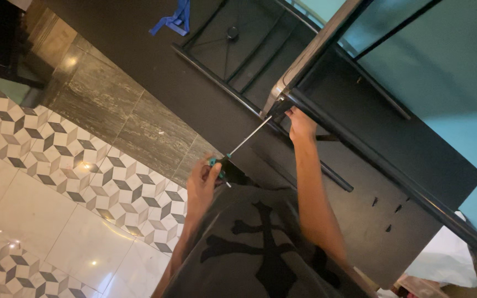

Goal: The person uses a screwdriver to attach a metal frame to a black tabletop. They align the frame, insert screws, and tighten them to secure the connection.

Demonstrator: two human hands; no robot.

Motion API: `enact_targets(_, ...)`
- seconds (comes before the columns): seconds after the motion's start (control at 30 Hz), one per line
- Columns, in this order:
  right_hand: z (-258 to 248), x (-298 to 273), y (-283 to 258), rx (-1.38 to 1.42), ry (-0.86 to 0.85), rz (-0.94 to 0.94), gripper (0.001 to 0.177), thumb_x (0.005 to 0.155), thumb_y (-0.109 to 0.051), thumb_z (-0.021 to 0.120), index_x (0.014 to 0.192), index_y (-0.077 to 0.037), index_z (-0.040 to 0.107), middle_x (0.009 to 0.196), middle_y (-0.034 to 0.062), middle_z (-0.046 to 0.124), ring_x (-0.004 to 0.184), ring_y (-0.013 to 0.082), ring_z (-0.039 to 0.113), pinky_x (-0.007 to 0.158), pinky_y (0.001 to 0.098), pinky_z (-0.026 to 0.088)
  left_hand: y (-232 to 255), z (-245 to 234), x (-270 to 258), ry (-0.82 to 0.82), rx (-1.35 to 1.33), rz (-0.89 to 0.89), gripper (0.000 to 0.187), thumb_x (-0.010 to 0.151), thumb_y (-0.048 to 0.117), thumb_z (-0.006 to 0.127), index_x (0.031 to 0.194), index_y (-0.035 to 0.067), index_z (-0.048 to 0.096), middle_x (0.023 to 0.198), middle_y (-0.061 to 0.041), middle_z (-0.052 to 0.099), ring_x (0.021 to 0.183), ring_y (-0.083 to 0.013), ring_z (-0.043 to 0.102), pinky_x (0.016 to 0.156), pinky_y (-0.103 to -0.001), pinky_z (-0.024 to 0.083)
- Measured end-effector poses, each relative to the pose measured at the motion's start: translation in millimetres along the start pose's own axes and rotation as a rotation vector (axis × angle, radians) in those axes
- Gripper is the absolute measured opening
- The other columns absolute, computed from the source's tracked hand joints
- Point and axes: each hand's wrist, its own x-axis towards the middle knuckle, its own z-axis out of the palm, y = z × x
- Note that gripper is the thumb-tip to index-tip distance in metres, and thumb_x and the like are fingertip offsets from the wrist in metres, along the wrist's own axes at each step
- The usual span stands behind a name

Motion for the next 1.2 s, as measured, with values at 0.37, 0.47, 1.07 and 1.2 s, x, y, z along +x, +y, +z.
enact_targets(0.37, 20.1, -20.1, -22.4, -0.036, 0.077, 0.028, 0.011, 0.097, -0.003, 0.066, 0.107, -0.005, 0.064, 0.107, 0.0085, 0.068, 0.096, 0.0165, 0.068, 0.086, 0.0317, 0.06, 11.2, -10.2, -12.4, -0.196, -0.05, 0.201, 0.045, 0.097, 0.008, 0.06, 0.141, 0.006, 0.054, 0.111, -0.01, 0.071, 0.102, -0.0156, 0.072, 0.089, -0.03, 0.062)
enact_targets(0.47, 22.7, -27.5, -25.9, -0.082, 0.126, 0.04, 0.011, 0.096, -0.003, 0.066, 0.107, -0.004, 0.064, 0.105, 0.0093, 0.069, 0.096, 0.0167, 0.071, 0.088, 0.0311, 0.063, 19.4, -5.1, -16.1, -0.081, 0.142, 0.013, 0.038, 0.097, 0.018, 0.065, 0.133, 0.007, 0.065, 0.102, -0.012, 0.073, 0.089, -0.0174, 0.068, 0.077, -0.032, 0.057)
enact_targets(1.07, 10.2, -7.2, -10.3, 0.03, 0.016, 0.027, 0.016, 0.095, -0.005, 0.07, 0.108, -0.009, 0.063, 0.102, 0.0063, 0.069, 0.094, 0.0152, 0.068, 0.084, 0.0331, 0.059, -13.5, -6.9, -3.0, -0.143, -0.343, 0.004, 0.043, 0.105, 0.019, 0.064, 0.143, 0.0, 0.058, 0.104, -0.011, 0.069, 0.096, -0.0203, 0.071, 0.094, -0.037, 0.061)
enact_targets(1.2, 8.8, -9.7, -13.2, -0.011, 0.025, 0.028, 0.012, 0.097, -0.004, 0.069, 0.107, -0.007, 0.063, 0.103, 0.0074, 0.07, 0.096, 0.0161, 0.07, 0.085, 0.0327, 0.06, 4.0, -19.3, -4.7, -0.319, -0.079, 0.17, 0.06, 0.09, 0.003, 0.068, 0.146, 0.006, 0.046, 0.119, -0.009, 0.065, 0.111, -0.0199, 0.068, 0.098, -0.038, 0.054)
